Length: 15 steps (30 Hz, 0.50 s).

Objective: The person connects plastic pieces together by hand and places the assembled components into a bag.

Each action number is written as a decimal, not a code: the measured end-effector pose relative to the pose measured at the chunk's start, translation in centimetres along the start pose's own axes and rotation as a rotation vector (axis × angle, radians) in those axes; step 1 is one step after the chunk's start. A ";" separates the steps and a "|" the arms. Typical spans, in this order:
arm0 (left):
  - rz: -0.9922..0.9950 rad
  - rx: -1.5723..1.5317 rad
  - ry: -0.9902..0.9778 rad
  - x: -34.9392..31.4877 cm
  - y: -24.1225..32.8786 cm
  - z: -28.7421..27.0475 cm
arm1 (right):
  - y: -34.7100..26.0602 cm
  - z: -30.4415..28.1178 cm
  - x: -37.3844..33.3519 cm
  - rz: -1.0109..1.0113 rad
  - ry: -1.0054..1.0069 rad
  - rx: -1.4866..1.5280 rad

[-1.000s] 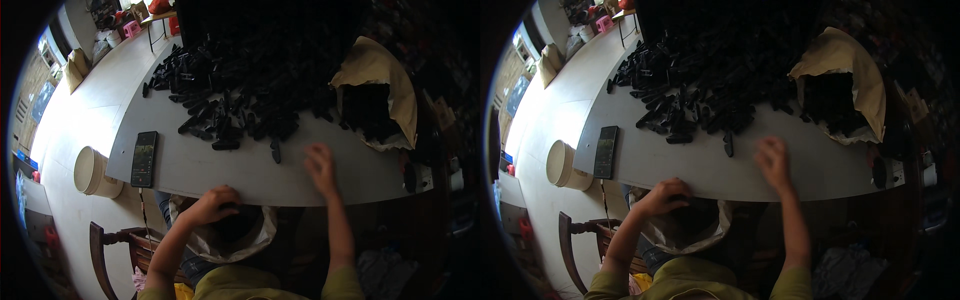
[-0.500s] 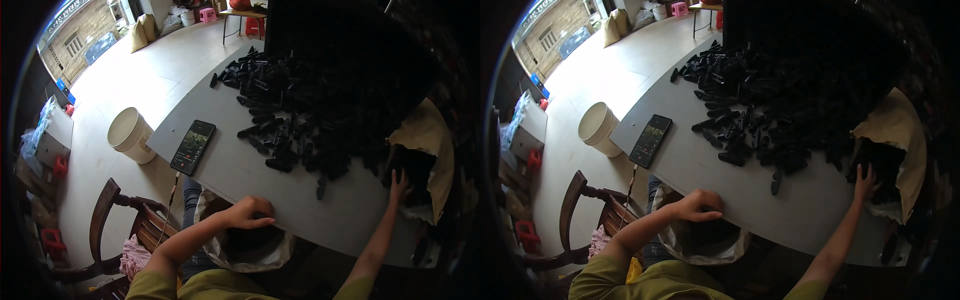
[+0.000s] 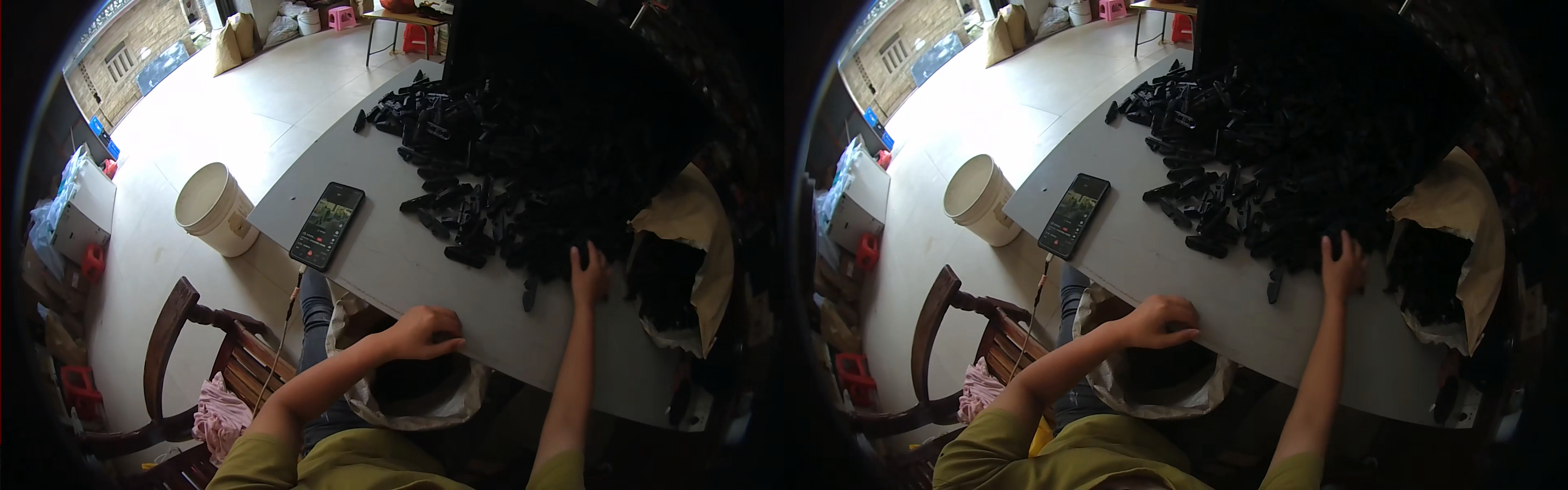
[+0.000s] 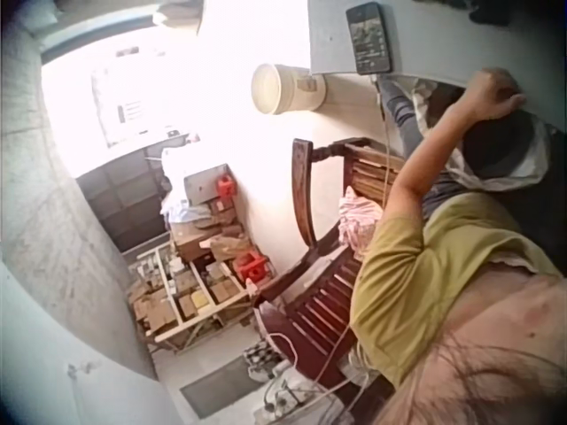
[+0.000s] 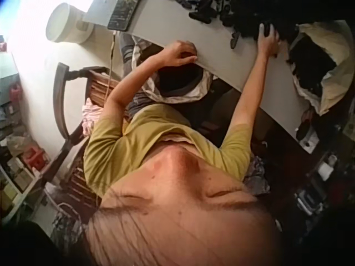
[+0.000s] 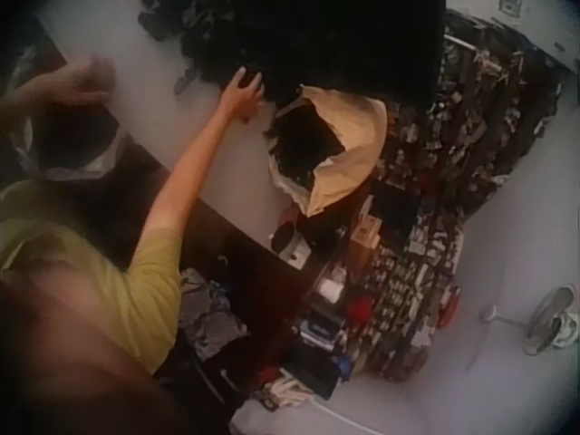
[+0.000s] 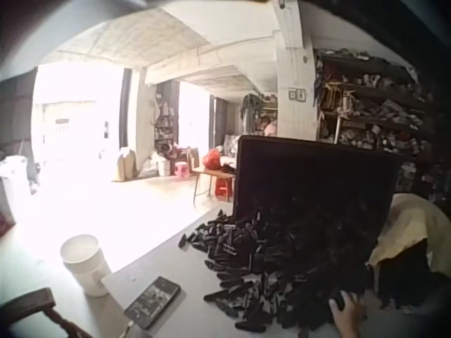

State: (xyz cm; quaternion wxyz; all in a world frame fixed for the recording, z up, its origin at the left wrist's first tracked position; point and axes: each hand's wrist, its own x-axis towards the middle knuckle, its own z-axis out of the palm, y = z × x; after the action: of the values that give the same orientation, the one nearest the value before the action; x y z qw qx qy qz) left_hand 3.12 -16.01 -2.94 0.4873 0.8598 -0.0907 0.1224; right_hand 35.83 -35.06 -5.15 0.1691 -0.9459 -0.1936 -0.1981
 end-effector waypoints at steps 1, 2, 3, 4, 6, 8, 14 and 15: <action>-0.011 0.105 0.018 0.0 0.2 0.2 | -1.2 0.3 -0.7 0.002 0.004 -0.003; -0.001 0.095 0.012 0.6 0.9 0.6 | -1.7 0.4 -1.4 0.000 0.009 0.002; 0.023 0.208 0.025 1.3 1.9 1.2 | -2.4 0.4 -2.1 -0.001 0.014 0.006; 0.040 0.324 0.044 1.9 2.7 1.7 | -4.0 -0.4 -2.8 0.003 0.016 -0.002; 0.111 0.419 0.054 3.2 2.6 3.7 | -6.9 -2.3 -4.4 -0.021 -0.012 -0.062; 0.187 0.508 0.061 3.6 2.3 5.0 | -8.1 -1.9 -5.8 -0.006 -0.068 0.041; 0.090 0.574 0.038 1.2 1.6 3.1 | -12.1 -3.1 -9.1 -0.027 -0.179 0.128; 0.098 0.569 0.028 0.6 1.4 2.4 | -11.5 -2.8 -8.6 -0.061 -0.222 0.319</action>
State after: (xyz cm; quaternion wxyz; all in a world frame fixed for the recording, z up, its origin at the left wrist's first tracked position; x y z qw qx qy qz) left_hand 3.59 -18.83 -2.78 0.2213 0.9548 -0.0873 0.1781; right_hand 22.71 -28.77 -3.67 0.2886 -0.9167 -0.2687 -0.0643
